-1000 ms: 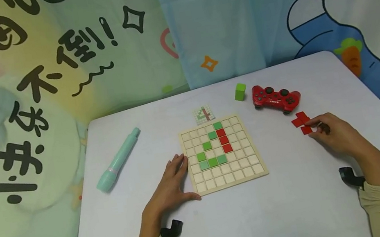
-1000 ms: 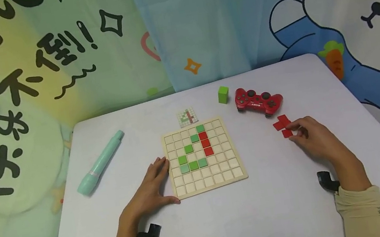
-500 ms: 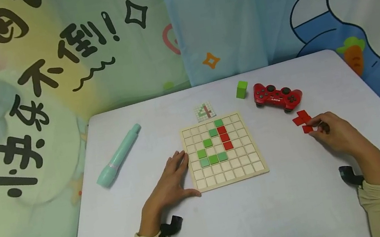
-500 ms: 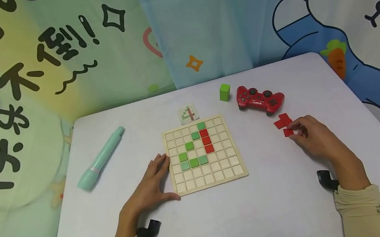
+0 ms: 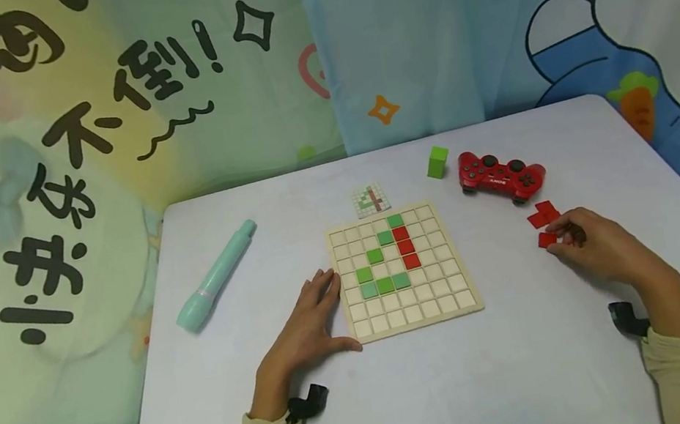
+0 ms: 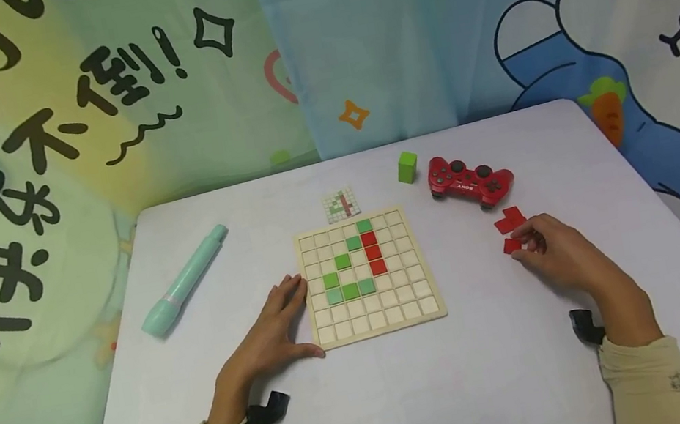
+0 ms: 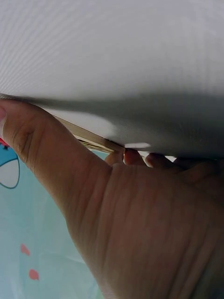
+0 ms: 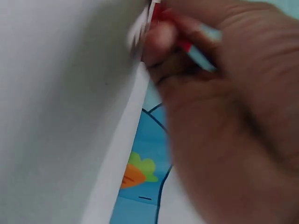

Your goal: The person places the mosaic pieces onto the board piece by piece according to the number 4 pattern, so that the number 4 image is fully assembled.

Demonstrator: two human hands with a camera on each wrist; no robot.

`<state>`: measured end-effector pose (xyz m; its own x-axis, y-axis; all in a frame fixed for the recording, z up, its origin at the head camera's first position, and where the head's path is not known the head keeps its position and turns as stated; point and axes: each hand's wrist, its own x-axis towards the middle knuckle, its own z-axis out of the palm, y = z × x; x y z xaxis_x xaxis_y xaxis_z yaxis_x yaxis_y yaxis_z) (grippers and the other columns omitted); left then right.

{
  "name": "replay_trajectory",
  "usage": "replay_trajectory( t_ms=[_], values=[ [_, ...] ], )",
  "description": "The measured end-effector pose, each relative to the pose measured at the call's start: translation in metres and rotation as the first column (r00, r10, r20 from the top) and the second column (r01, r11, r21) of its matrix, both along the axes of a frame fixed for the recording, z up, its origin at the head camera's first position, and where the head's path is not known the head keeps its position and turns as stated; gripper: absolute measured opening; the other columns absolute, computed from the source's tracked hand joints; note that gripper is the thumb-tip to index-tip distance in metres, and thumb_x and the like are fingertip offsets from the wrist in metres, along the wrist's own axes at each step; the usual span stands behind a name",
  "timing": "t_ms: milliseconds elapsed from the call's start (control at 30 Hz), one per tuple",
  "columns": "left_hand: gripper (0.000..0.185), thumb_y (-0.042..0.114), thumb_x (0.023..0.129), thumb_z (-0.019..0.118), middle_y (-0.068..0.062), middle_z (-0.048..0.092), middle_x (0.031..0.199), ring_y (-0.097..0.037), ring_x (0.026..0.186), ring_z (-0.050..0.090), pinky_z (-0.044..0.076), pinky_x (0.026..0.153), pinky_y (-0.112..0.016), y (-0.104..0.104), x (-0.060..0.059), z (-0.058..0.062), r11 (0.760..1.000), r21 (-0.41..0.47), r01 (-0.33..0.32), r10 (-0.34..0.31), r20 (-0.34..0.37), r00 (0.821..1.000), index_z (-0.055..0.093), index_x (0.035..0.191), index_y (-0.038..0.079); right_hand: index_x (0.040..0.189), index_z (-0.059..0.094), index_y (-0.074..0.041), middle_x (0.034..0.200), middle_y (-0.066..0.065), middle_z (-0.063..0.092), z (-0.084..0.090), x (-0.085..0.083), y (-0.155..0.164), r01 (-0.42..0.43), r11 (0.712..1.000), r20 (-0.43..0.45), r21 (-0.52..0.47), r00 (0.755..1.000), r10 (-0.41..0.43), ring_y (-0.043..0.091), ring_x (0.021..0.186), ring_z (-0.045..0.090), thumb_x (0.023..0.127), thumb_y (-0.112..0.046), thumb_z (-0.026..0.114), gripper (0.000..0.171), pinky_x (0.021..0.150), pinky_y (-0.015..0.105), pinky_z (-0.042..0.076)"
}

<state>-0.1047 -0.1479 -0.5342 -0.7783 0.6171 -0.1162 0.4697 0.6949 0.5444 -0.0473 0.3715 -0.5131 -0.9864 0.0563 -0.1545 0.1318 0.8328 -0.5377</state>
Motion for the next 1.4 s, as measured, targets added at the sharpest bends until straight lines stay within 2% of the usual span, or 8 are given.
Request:
replay_trajectory(
  t_ms=[133, 300, 400, 500, 700, 800, 1067, 1400],
  values=[
    [0.132, 0.050, 0.073, 0.096, -0.009, 0.017, 0.180, -0.030, 0.170, 0.007, 0.019, 0.139, -0.053, 0.001, 0.000, 0.000, 1.000, -0.003, -0.004, 0.004, 0.007, 1.000, 0.018, 0.171, 0.012, 0.129, 0.063, 0.002, 0.109, 0.016, 0.062, 0.014, -0.004, -0.021, -0.062, 0.998, -0.022, -0.008, 0.998, 0.062, 0.029, 0.100, 0.058, 0.095, -0.014, 0.082, 0.042, 0.069, 0.009, 0.048],
    [0.132, 0.050, 0.072, 0.097, -0.009, 0.019, 0.180, -0.031, 0.170, 0.009, 0.021, 0.139, -0.053, 0.001, 0.001, 0.001, 1.000, 0.003, -0.008, 0.008, 0.006, 1.000, 0.019, 0.171, 0.012, 0.120, 0.070, -0.006, 0.106, 0.007, 0.065, 0.034, -0.020, -0.060, -0.219, 0.976, -0.037, 0.006, 0.975, 0.219, 0.020, 0.096, 0.059, 0.093, -0.013, 0.083, 0.031, 0.071, 0.015, 0.052],
    [0.132, 0.050, 0.072, 0.097, -0.008, 0.018, 0.180, -0.031, 0.170, 0.008, 0.021, 0.139, -0.053, 0.001, 0.001, 0.002, 1.000, 0.001, -0.009, 0.009, 0.012, 1.000, 0.018, 0.171, 0.012, 0.118, 0.072, -0.011, 0.106, 0.003, 0.065, 0.043, -0.031, -0.086, -0.332, 0.943, -0.024, 0.009, 0.943, 0.332, 0.016, 0.095, 0.058, 0.093, -0.014, 0.083, 0.028, 0.072, 0.018, 0.054],
    [0.131, 0.049, 0.072, 0.097, -0.010, 0.019, 0.180, -0.032, 0.170, 0.009, 0.022, 0.138, -0.054, 0.000, 0.001, 0.002, 1.000, 0.009, -0.007, 0.007, 0.005, 1.000, 0.020, 0.171, 0.011, 0.117, 0.073, -0.014, 0.109, -0.001, 0.064, 0.046, -0.043, -0.113, -0.437, 0.900, -0.003, 0.000, 0.900, 0.437, 0.014, 0.096, 0.058, 0.094, -0.015, 0.082, 0.025, 0.075, 0.019, 0.056],
    [0.129, 0.048, 0.073, 0.097, -0.012, 0.020, 0.179, -0.034, 0.170, 0.011, 0.021, 0.139, -0.055, -0.002, 0.000, 0.003, 1.000, 0.016, 0.007, -0.006, -0.017, 1.000, 0.022, 0.170, 0.008, 0.114, 0.072, -0.012, 0.112, 0.001, 0.062, 0.038, -0.060, -0.156, -0.583, 0.812, 0.016, -0.030, 0.812, 0.584, 0.012, 0.095, 0.058, 0.097, -0.016, 0.080, 0.019, 0.078, 0.023, 0.056],
    [0.130, 0.048, 0.073, 0.097, -0.012, 0.020, 0.179, -0.034, 0.169, 0.011, 0.022, 0.138, -0.055, -0.001, 0.000, 0.002, 1.000, 0.016, 0.007, -0.006, -0.015, 1.000, 0.021, 0.170, 0.009, 0.115, 0.072, -0.010, 0.111, 0.002, 0.062, 0.033, -0.065, -0.168, -0.616, 0.787, 0.015, -0.028, 0.787, 0.617, 0.011, 0.092, 0.056, 0.097, -0.014, 0.079, 0.020, 0.078, 0.023, 0.054],
    [0.131, 0.049, 0.072, 0.098, -0.014, 0.022, 0.178, -0.034, 0.169, 0.013, 0.020, 0.139, -0.053, 0.000, -0.002, 0.001, 1.000, 0.012, 0.022, -0.022, -0.040, 0.999, 0.023, 0.170, 0.006, 0.111, 0.068, -0.009, 0.106, 0.002, 0.061, 0.025, -0.067, -0.177, -0.661, 0.750, -0.044, -0.014, 0.750, 0.660, 0.010, 0.091, 0.055, 0.096, -0.012, 0.080, 0.019, 0.078, 0.025, 0.055],
    [0.132, 0.049, 0.071, 0.098, -0.013, 0.022, 0.178, -0.033, 0.169, 0.013, 0.021, 0.139, -0.052, 0.001, -0.001, 0.001, 1.000, 0.013, 0.015, -0.014, -0.035, 0.999, 0.022, 0.170, 0.007, 0.099, 0.069, -0.014, 0.104, 0.000, 0.062, 0.020, -0.069, -0.177, -0.661, 0.750, -0.077, 0.026, 0.746, 0.661, 0.011, 0.091, 0.056, 0.095, -0.017, 0.081, 0.013, 0.079, 0.028, 0.056]
  ],
)
